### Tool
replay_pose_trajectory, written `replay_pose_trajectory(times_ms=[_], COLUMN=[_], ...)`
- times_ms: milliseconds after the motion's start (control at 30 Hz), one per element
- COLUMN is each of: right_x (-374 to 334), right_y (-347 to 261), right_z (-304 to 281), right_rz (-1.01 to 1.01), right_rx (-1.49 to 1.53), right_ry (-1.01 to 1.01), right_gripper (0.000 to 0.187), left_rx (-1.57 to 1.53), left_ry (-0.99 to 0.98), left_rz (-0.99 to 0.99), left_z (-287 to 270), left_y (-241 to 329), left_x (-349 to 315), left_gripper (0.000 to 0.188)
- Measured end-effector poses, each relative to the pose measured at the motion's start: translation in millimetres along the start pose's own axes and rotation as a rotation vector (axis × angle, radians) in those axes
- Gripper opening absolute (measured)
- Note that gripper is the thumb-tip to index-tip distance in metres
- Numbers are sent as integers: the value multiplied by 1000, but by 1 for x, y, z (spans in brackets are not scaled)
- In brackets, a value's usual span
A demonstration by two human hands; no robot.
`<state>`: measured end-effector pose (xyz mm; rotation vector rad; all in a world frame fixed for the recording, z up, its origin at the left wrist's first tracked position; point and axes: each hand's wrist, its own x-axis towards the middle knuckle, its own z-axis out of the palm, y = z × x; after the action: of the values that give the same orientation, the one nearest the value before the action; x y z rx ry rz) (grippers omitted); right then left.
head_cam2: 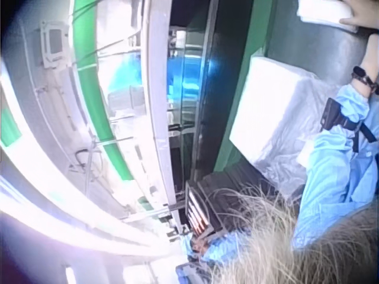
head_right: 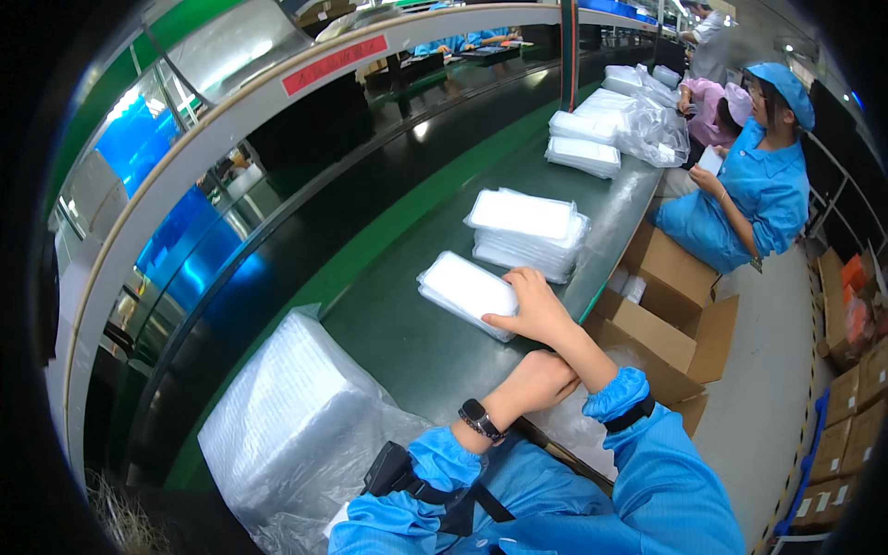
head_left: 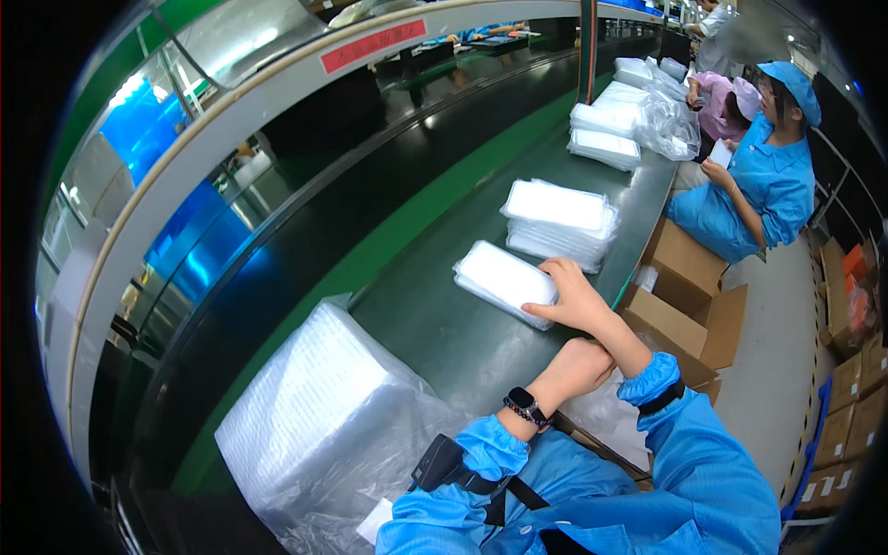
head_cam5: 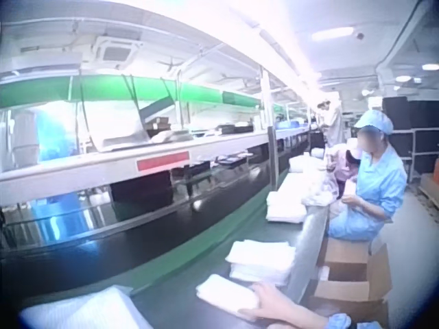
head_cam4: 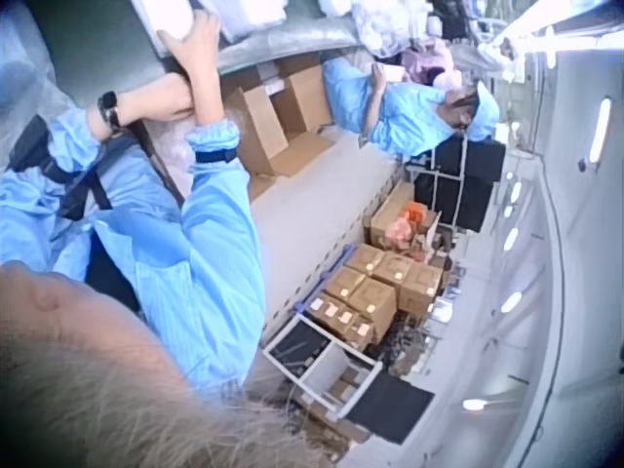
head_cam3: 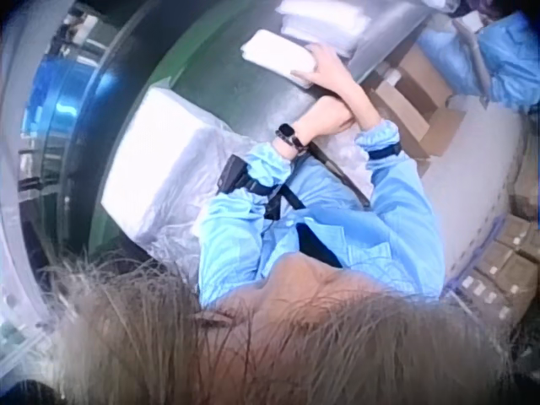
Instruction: Packing plastic and foam products into boxes and placing them on an assembly line conveyor.
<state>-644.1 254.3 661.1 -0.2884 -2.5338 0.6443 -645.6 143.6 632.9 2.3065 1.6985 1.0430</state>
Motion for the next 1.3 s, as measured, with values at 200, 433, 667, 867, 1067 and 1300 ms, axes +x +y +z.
replay_pose_trajectory(times_ms=[200, 433, 667, 867, 1067, 1300], right_x=[16, -82, -228, -221, -218, -281], right_y=[-23, 16, 74, 56, 64, 100], right_z=[-6, -74, -85, -54, -39, -11], right_rz=[-178, 356, 720, 682, 695, 788], right_rx=[56, 1252, 730, 1036, 969, 1361], right_ry=[133, 501, 254, 475, 344, 310], right_gripper=[47, 44, 45, 45, 42, 45], left_rx=[6, -667, -1079, -955, -810, -592], left_ry=[-63, 191, 146, -88, -172, 5], left_rz=[-23, -305, -359, -378, -495, -653], left_z=[-6, -11, -8, -20, -24, -17], left_y=[-9, -8, -22, -18, -18, 2], left_x=[-3, 8, 5, 3, -3, 10], left_gripper=[17, 30, 32, 29, 17, 23])
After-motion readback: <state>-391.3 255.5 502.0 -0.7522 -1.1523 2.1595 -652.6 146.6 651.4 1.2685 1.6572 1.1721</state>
